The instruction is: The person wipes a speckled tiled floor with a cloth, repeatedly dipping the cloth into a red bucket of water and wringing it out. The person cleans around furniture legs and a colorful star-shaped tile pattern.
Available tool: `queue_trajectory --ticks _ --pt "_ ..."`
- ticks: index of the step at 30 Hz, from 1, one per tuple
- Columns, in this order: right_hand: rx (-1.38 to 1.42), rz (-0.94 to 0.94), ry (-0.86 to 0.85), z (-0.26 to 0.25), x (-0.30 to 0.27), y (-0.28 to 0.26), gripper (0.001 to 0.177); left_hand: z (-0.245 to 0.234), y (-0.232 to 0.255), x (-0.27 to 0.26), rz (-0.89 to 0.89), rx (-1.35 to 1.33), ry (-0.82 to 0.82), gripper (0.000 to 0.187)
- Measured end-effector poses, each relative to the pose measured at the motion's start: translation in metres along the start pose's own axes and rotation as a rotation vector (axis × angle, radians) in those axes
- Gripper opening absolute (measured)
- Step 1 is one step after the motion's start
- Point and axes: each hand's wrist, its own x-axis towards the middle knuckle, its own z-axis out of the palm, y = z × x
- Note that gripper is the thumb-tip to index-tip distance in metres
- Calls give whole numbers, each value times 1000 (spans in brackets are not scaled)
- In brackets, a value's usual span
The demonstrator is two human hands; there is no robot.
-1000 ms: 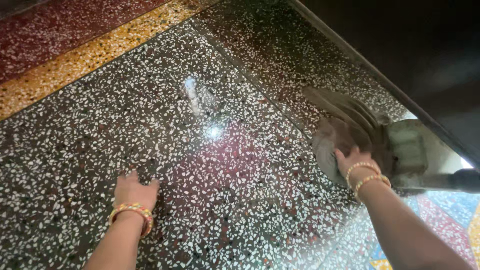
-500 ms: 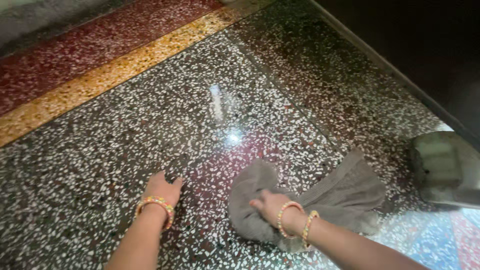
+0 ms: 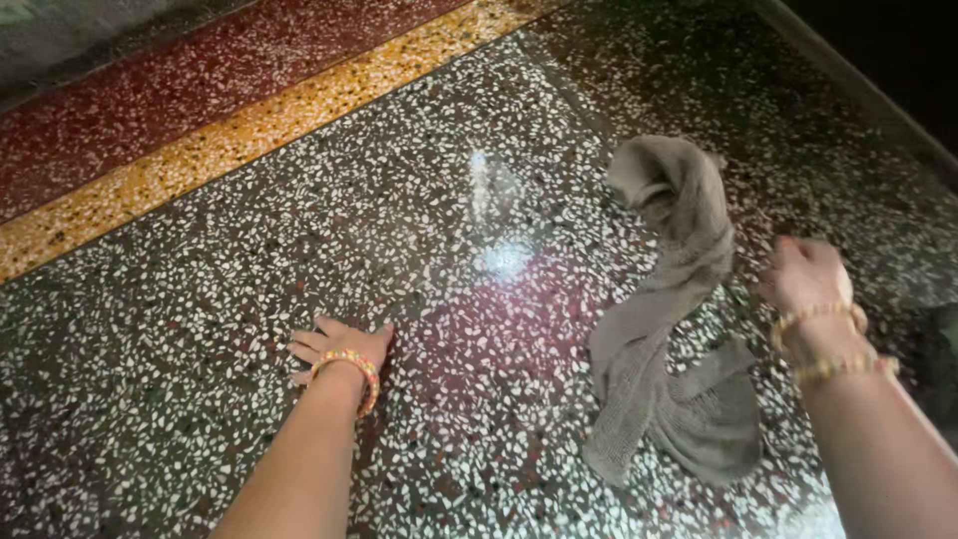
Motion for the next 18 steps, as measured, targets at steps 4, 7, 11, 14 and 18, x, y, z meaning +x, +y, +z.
queue_trajectory --ticks 4,7,11,14,18 --pt "-495 -540 193 42 -10 74 51 -18 19 12 -58 -75 -93 148" --pt "-519 -844 66 95 -10 109 66 -25 28 12 -43 16 -169 170" --pt "-635 -796 106 132 6 110 74 -25 36 1 -81 -22 -206 173" --pt "-753 -726 128 135 41 85 76 -30 43 -4 -138 3 -257 176" --pt "-692 -684 237 154 97 34 78 -39 48 -6 -187 23 -283 177"
